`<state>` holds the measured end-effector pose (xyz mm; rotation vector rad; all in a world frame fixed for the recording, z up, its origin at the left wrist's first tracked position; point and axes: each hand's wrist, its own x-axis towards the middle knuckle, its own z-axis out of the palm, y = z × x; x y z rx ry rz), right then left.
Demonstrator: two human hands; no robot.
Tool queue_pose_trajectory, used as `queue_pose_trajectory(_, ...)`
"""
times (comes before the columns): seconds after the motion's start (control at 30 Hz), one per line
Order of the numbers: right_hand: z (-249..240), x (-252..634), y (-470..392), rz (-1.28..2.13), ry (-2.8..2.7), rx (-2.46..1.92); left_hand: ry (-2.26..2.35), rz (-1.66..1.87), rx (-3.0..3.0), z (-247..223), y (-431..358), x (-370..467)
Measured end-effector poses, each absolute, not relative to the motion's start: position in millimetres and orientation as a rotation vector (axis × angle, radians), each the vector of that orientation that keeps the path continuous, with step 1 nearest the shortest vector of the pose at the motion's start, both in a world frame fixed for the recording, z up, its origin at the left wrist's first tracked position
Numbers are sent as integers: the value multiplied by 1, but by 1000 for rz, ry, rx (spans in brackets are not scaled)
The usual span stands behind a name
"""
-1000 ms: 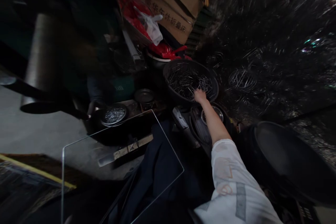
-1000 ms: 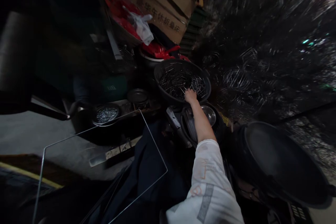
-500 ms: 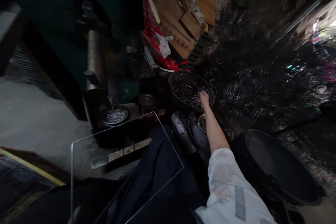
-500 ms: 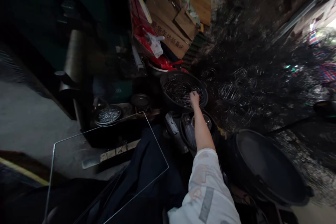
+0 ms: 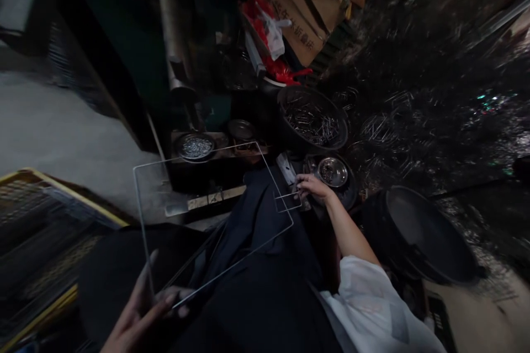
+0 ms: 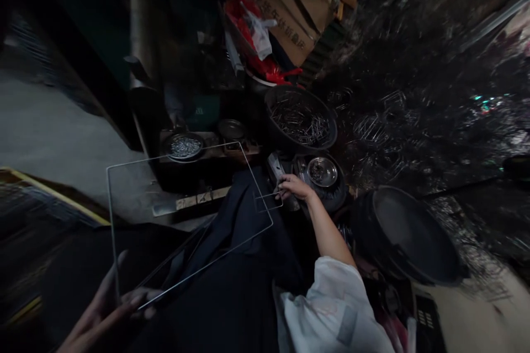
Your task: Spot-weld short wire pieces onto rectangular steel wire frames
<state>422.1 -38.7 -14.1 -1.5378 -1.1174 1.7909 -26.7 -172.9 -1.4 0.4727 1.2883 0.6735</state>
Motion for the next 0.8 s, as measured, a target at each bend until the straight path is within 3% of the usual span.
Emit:
queue_pose_trajectory(0.37, -56, 418, -77, 1643, -559, -1469, 1311, 739, 488, 6, -188, -15)
queue_pose_trajectory(0.6, -6, 397, -55, 1488, -644, -1245, 1087, 788, 546, -10, -207, -13)
queue_pose_trajectory(0.8, 12, 297, 8, 1645, -585, -1198, 887, 776, 519, -31, -222, -19)
